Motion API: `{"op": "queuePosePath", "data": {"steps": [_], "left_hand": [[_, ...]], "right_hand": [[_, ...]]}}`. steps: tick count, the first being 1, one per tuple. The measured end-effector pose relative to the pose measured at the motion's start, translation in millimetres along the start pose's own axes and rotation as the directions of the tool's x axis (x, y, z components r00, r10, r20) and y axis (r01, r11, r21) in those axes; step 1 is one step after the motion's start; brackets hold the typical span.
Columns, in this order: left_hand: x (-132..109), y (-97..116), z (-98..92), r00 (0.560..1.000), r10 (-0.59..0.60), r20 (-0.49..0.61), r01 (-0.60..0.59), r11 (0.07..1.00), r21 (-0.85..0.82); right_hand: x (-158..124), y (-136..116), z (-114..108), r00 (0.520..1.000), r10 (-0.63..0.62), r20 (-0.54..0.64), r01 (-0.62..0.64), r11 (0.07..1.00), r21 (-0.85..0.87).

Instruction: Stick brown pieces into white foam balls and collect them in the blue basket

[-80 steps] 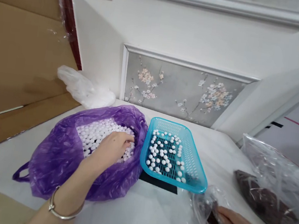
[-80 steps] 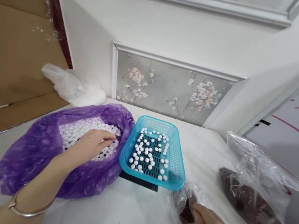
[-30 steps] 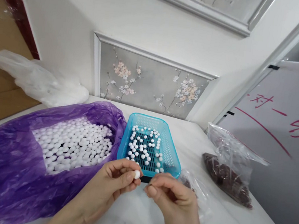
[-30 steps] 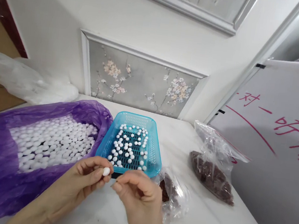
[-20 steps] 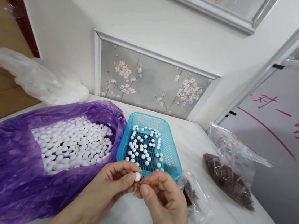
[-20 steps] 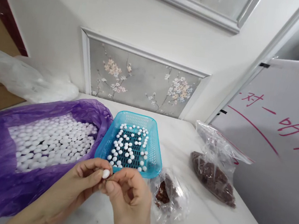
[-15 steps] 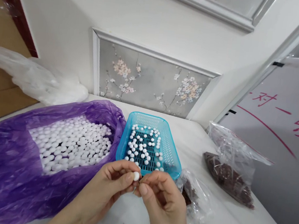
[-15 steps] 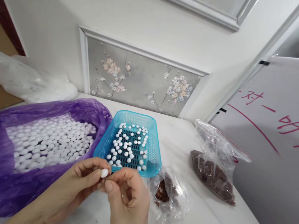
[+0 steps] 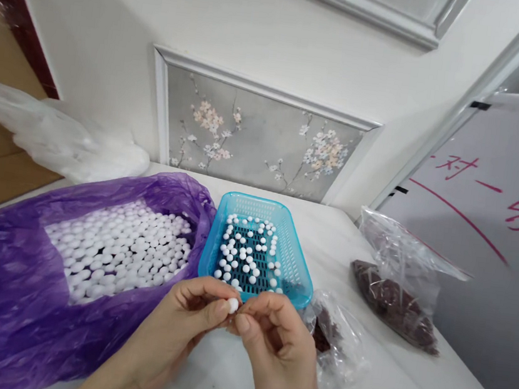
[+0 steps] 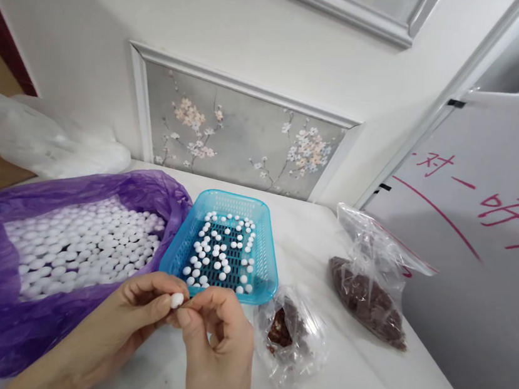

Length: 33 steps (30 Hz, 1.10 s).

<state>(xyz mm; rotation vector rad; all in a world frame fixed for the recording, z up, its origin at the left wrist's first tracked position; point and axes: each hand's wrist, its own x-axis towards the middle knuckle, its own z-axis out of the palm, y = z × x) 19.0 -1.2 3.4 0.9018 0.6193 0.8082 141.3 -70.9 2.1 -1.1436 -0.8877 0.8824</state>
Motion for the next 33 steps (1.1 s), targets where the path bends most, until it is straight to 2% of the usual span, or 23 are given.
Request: {"op": "queuePosePath", "data": {"steps": [8,15,23,27,30,33], "left_hand": [[0,2,-0.5,0.996,0.038,0.084,-0.044,0.997,0.069],[-1,-1,-0.1,0.997,0.055,0.055,-0.058,0.997,0.052],[0,-1,1.0,0.997,0.071,0.024,-0.073,0.991,0.109],[0,-3,2.3,0.998,0.048,0.033,-0.047,0.999,-0.016],[0,-3,2.9,0.998,-0.001,0.059,0.010,0.989,-0.150],[0,-1,4.1,0.998,-0.039,0.040,0.047,0.975,-0.217]], "right_hand": [[3,2,-3,0.997,0.076,0.032,-0.079,0.993,0.087],[6,6,-2,0.995,0.093,0.030,-0.096,0.988,0.122],[8,6,0,0.991,0.107,0.079,-0.121,0.973,0.196],[11,5,0,0.988,0.101,0.115,-0.124,0.969,0.212],[12,7,0,0.982,0.092,0.165,-0.139,0.944,0.298],[10,7,0,0.974,0.060,0.219,-0.139,0.919,0.368]]}}
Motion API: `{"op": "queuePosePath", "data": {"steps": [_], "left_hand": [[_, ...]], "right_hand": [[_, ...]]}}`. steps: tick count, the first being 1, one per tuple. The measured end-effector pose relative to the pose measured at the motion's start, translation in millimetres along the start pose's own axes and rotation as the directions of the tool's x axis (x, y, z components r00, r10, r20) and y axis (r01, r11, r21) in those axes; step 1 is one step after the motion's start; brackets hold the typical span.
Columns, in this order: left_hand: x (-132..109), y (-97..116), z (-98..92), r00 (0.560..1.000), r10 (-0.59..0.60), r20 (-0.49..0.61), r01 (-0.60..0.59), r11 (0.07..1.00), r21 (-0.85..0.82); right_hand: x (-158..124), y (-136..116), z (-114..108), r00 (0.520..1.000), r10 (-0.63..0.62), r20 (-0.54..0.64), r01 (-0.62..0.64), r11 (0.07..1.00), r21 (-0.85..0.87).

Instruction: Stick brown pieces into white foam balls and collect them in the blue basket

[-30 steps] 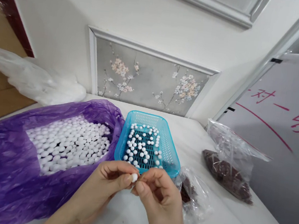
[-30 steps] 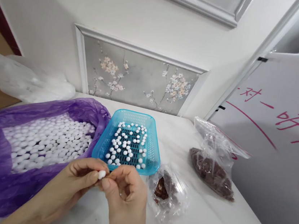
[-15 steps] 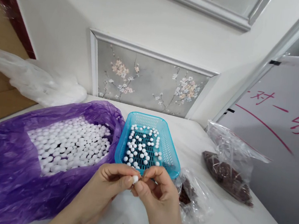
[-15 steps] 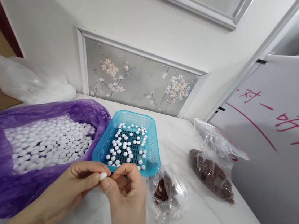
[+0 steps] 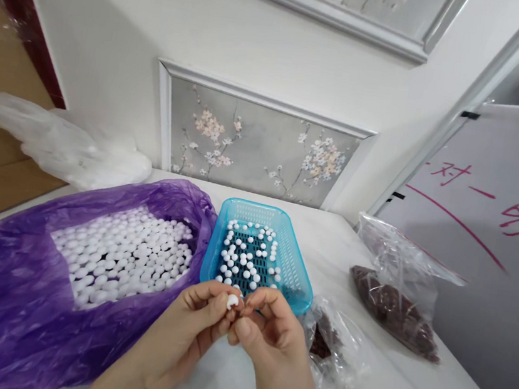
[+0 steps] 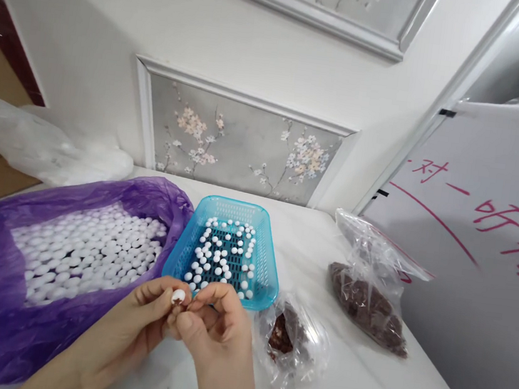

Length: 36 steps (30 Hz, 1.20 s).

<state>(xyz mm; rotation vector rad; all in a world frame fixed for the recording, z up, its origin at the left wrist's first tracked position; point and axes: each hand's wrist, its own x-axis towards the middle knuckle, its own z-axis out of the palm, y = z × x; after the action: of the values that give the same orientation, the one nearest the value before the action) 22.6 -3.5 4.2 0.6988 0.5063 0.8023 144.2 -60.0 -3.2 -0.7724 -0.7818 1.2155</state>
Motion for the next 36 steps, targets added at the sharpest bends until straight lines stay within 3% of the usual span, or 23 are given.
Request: {"op": "queuePosePath", "data": {"steps": [5,13,17,20,22,25,27,29,33,36], "left_hand": [[0,1,0.7,1.000,-0.008,0.002,0.008,1.000,-0.026],[-1,-4,-1.7,0.994,0.103,0.025,-0.105,0.990,0.089],[-2,-2,1.8,0.989,0.149,0.009,-0.148,0.966,0.210],[1,6,3.1,0.974,0.223,-0.034,-0.185,0.878,0.440],[7,12,2.3,0.935,0.347,-0.068,-0.228,0.739,0.634],[19,18,0.0,0.857,0.515,0.002,-0.265,0.438,0.859],[25,20,-0.5,0.843,0.526,0.110,-0.279,0.255,0.926],[29,20,0.0,0.845,0.505,0.176,-0.297,0.169,0.940],[24,28,-3.7,0.834,0.515,0.197,-0.241,0.020,0.970],[12,51,-17.8,0.821,0.551,0.148,-0.108,-0.105,0.989]], "right_hand": [[-1,-2,4,1.000,-0.022,-0.020,0.021,0.998,-0.055],[1,0,5,0.995,-0.025,-0.095,0.009,0.985,-0.170],[2,-5,6,0.993,-0.015,-0.117,-0.008,0.980,-0.198],[-3,-20,-4,0.990,-0.068,-0.122,0.013,0.915,-0.404],[-10,-34,-20,0.971,-0.180,-0.159,0.034,0.759,-0.650],[-25,-52,-57,0.885,-0.344,-0.315,-0.154,0.422,-0.894],[-30,-60,-83,0.889,-0.345,-0.301,-0.282,0.106,-0.954],[-31,-62,-101,0.917,-0.232,-0.323,-0.359,-0.130,-0.924],[-24,-54,-108,0.950,0.067,-0.305,-0.265,-0.346,-0.900],[-21,-45,-101,0.954,0.122,-0.274,-0.195,-0.443,-0.875]]}}
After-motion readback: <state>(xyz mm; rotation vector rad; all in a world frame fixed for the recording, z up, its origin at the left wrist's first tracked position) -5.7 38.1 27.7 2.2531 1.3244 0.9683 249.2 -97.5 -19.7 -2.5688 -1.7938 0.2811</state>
